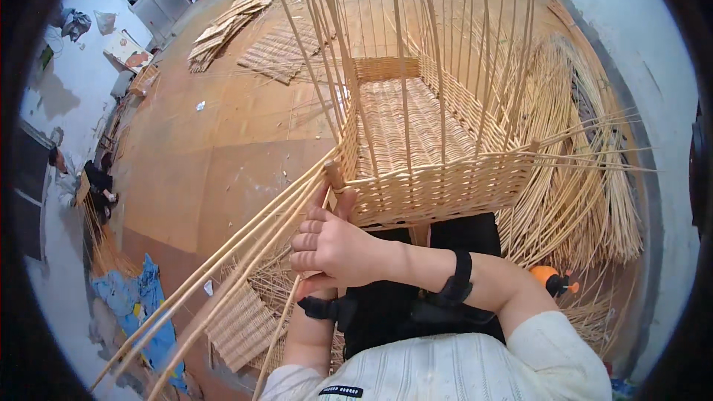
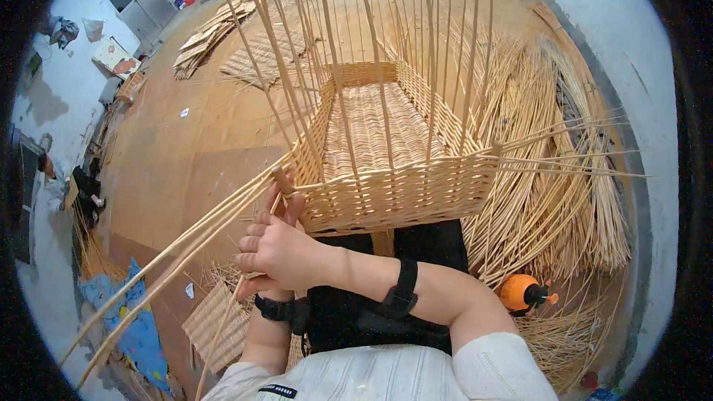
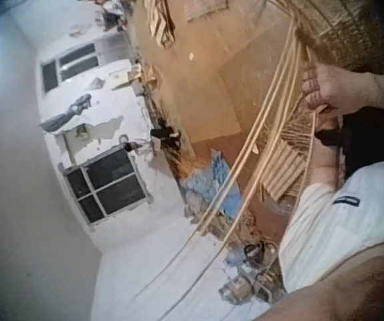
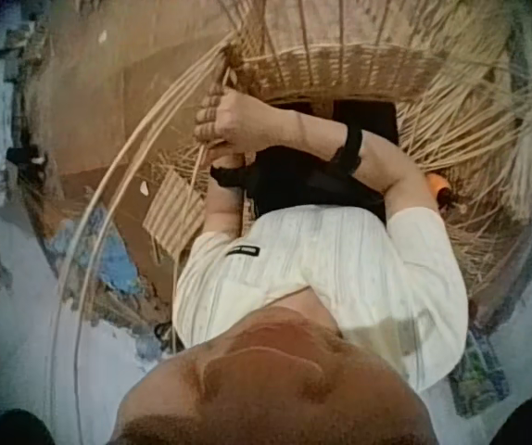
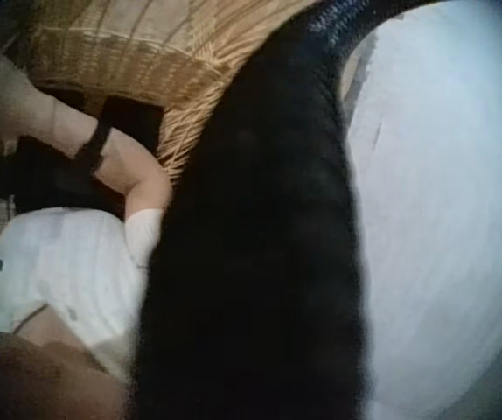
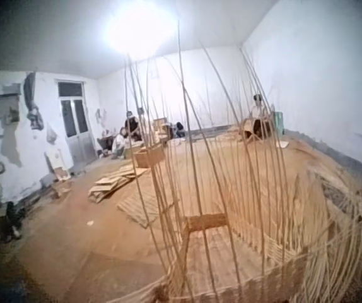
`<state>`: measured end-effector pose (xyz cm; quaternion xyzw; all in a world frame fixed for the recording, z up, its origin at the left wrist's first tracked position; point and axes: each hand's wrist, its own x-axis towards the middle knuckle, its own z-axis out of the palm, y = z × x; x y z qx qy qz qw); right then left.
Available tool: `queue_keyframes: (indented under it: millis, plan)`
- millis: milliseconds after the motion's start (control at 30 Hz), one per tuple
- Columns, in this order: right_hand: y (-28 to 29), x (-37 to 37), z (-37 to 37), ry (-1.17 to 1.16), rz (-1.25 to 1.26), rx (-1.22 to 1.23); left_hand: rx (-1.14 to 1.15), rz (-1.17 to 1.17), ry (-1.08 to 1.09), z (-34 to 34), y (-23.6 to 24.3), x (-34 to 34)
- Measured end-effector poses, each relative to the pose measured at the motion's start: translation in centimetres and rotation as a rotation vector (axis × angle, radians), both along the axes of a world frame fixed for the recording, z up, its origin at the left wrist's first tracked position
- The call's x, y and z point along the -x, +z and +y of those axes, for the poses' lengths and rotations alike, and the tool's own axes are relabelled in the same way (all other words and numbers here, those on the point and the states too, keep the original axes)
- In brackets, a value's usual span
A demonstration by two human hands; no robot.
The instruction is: Weaving a large basket using long wicker/bamboo strips.
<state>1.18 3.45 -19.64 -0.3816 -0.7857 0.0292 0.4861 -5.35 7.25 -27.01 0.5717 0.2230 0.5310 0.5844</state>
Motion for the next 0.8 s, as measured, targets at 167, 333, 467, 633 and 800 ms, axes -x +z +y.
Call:
queue_keyframes:
  millis: [167, 333, 467, 633, 800]
  plan:
    - [-0.5, -1.1, -1.6, 0.08, 0.149, 0.068, -0.061, 0.079, 0.11, -0.8, 0.6, -1.4]
    - [-1.2, -2.1, -3.2, -0.001, 0.993, 0.229, -0.024, 0.028, -0.286, 4.1, -0.9, 0.1]
    - [-1.7, -6.5, -2.0, 0.365, 1.759, 0.241, 0.075, 0.258, -0.276, 3.8, 0.4, 0.7]
    - [-0.6, -6.2, -2.0, 0.345, 1.731, 0.262, 0.144, 0.341, -0.419, 4.7, 2.6, 1.4]
    - [-1.1, -6.7, -2.5, 0.454, 1.751, 0.281, -0.032, 0.524, -0.427, 5.0, 5.4, 0.7]
